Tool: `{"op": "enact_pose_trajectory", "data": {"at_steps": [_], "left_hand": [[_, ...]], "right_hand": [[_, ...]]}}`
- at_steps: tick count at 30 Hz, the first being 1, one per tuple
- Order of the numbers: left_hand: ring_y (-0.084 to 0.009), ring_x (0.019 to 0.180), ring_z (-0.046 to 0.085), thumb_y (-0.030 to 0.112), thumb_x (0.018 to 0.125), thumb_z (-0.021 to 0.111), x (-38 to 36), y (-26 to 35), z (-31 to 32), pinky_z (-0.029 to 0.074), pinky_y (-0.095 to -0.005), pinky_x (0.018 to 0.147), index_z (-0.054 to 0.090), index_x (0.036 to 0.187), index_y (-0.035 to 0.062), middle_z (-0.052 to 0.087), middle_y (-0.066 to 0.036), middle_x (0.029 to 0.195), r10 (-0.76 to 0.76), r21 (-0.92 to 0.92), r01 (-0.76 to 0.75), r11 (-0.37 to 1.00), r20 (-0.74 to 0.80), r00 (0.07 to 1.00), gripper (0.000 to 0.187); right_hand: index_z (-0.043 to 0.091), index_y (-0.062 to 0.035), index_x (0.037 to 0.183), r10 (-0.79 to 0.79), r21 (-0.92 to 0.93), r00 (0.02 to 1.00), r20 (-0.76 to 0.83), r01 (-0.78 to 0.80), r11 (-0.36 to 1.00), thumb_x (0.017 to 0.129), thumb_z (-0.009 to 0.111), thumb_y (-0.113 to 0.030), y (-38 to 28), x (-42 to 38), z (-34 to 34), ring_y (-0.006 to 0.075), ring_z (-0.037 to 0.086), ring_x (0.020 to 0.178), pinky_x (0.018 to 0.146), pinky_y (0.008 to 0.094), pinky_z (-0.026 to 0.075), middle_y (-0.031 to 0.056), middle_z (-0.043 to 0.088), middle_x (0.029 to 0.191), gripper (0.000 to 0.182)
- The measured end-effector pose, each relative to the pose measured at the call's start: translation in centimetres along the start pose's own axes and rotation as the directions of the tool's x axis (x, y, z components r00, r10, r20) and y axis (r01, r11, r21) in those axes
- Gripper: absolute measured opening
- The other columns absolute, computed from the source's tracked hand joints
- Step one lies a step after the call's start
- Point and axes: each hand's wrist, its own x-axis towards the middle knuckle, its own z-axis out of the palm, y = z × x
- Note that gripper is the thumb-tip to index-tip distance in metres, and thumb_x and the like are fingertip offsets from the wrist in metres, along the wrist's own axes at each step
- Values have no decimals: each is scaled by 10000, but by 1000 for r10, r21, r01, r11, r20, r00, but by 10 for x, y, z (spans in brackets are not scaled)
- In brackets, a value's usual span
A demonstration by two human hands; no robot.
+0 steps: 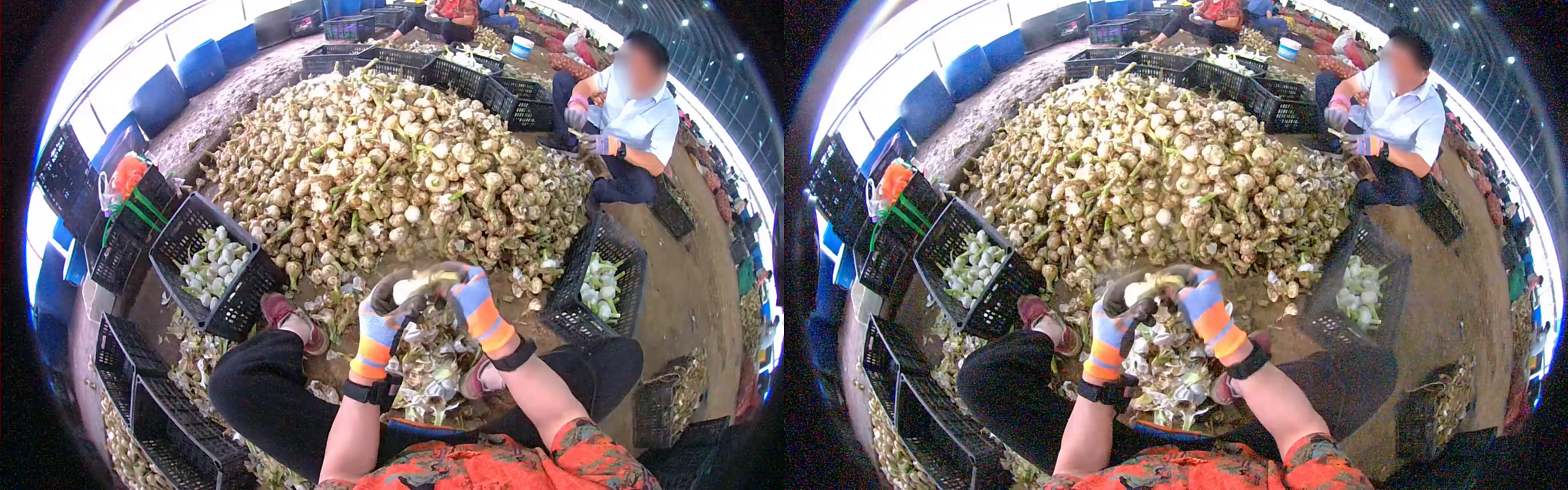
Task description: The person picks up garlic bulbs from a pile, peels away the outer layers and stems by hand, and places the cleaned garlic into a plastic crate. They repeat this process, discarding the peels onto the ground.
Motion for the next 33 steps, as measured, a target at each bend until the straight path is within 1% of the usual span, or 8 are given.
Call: {"op": "enact_pose_trajectory", "data": {"at_steps": [4,5,8,10,13,20,24,33], "left_hand": [[-163,928,588,-69,727,659,-5,8,-1,501,-293,814,481,1215,-14,581,-88,1089,-69,-172,71,983,14,997,522],[-163,928,588,-69,727,659,-3,8,-3,501,-293,814,481,1215,-14,581,-88,1089,-64,-169,65,983,12,998,522],[-161,973,562,-49,723,671,2,-3,-6,479,-285,838,475,1226,-7,550,-73,1127,7,-148,-3,989,26,1000,542],[-171,993,547,-48,701,681,5,-11,-7,451,-279,861,488,1219,1,535,-67,1134,68,86,-69,994,12,998,555],[-189,1022,528,-97,636,653,6,-14,-8,412,-281,902,501,1216,14,527,-83,1110,207,340,-221,914,76,975,610],[-191,1136,482,-151,641,607,3,-5,-3,381,-293,960,443,1272,-17,501,-94,1211,175,247,-213,945,166,971,665],[-180,1007,575,-52,767,630,4,-7,-1,482,-286,856,441,1267,-28,550,-127,1187,-54,-316,-3,949,-170,984,535],[-191,956,579,137,900,545,2,-18,5,493,-300,815,506,1184,-11,586,-120,1072,-15,-401,-103,910,-280,960,323]], "right_hand": [[644,-13,937,95,181,958,-271,-46,982,783,518,-47,15,33,-41,111,572,669,612,229,464,38,641,771,202],[633,-2,990,56,-349,993,-101,-88,933,794,537,-70,27,43,-56,135,588,688,653,245,483,30,639,756,229],[627,-62,1075,-185,-819,967,172,245,519,747,604,-121,5,19,-29,270,606,876,785,317,482,139,639,939,334],[664,-76,992,-119,-440,951,285,240,865,685,633,-163,-13,16,-14,317,587,908,816,364,472,145,617,942,321],[652,-36,886,-272,-680,823,499,566,465,686,600,-83,-44,6,5,294,601,785,700,362,491,129,617,858,212],[586,-18,823,-206,-773,806,555,591,229,688,631,-176,-57,7,19,338,574,808,688,403,473,157,570,840,213],[569,-16,815,-475,-678,793,381,589,441,665,651,-139,-36,10,15,349,548,795,675,412,456,166,557,848,211],[553,-8,853,-482,-662,835,267,522,537,655,624,-73,12,17,18,351,528,837,724,401,442,182,547,892,220]]}}
